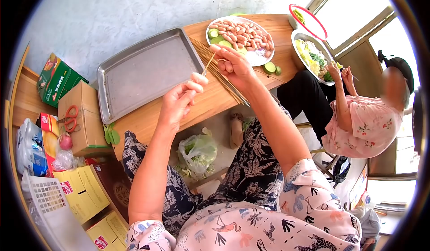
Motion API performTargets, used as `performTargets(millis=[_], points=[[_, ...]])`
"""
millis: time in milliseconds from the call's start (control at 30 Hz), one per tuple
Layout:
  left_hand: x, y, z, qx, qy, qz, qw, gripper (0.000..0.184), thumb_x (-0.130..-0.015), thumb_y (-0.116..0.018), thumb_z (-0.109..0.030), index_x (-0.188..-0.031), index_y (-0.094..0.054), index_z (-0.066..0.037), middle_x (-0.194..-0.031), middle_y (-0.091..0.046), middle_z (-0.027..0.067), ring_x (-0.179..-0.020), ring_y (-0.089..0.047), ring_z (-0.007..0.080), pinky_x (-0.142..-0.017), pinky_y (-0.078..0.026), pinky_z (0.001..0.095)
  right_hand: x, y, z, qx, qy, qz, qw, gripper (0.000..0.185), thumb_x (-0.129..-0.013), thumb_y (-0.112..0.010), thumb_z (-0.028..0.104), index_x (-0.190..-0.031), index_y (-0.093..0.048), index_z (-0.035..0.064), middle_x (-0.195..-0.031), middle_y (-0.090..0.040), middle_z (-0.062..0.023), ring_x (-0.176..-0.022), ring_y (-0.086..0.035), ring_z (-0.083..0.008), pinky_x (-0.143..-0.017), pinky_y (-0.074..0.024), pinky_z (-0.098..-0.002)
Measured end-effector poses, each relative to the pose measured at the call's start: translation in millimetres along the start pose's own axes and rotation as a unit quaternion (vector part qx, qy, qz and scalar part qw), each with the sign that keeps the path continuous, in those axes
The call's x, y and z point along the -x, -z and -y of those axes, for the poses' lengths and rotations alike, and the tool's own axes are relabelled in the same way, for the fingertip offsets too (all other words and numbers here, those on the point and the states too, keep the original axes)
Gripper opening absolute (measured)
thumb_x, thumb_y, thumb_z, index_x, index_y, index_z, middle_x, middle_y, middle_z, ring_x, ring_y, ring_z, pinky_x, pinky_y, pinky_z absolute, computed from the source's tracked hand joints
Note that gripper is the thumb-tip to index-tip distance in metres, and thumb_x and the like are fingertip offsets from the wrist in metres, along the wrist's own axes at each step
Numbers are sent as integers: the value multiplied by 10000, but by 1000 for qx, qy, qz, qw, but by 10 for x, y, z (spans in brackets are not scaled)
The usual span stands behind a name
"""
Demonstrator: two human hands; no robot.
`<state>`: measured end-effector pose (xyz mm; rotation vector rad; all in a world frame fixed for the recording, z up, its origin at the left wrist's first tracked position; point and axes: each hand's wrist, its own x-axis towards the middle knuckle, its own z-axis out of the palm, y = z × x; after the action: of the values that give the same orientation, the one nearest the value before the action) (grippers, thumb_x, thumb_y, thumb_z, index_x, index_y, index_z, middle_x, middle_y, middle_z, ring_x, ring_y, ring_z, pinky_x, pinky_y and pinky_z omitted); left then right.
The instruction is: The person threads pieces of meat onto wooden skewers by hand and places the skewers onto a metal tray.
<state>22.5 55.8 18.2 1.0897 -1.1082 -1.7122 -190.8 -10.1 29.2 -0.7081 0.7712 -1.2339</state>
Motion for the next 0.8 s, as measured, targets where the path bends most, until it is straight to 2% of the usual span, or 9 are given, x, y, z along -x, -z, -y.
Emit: performTargets(millis=[233,800], points=[[6,11,1,-9,13,-8,1000,156,-901,-599,-172,-1014,-633,-69,-683,-493,-45,-469,-359,10,-399,-231,151,17,-29,14,2,-1,-10,1000,245,-867,-637,148,-1082,-619,32,-801,-552,15,-527,-329,-16,-471,-259,-168],[5,-7,-14,-15,17,-26,999,124,-900,-594,-162,-980,-632,-75,-668,-495,-45,-453,-362,13,-387,-218,164,19,-87,12,18,5,-18,1000,229,-864,-642,130,-1069,-626,29,-785,-550,23,-519,-348,-13,-459,-255,-165]])
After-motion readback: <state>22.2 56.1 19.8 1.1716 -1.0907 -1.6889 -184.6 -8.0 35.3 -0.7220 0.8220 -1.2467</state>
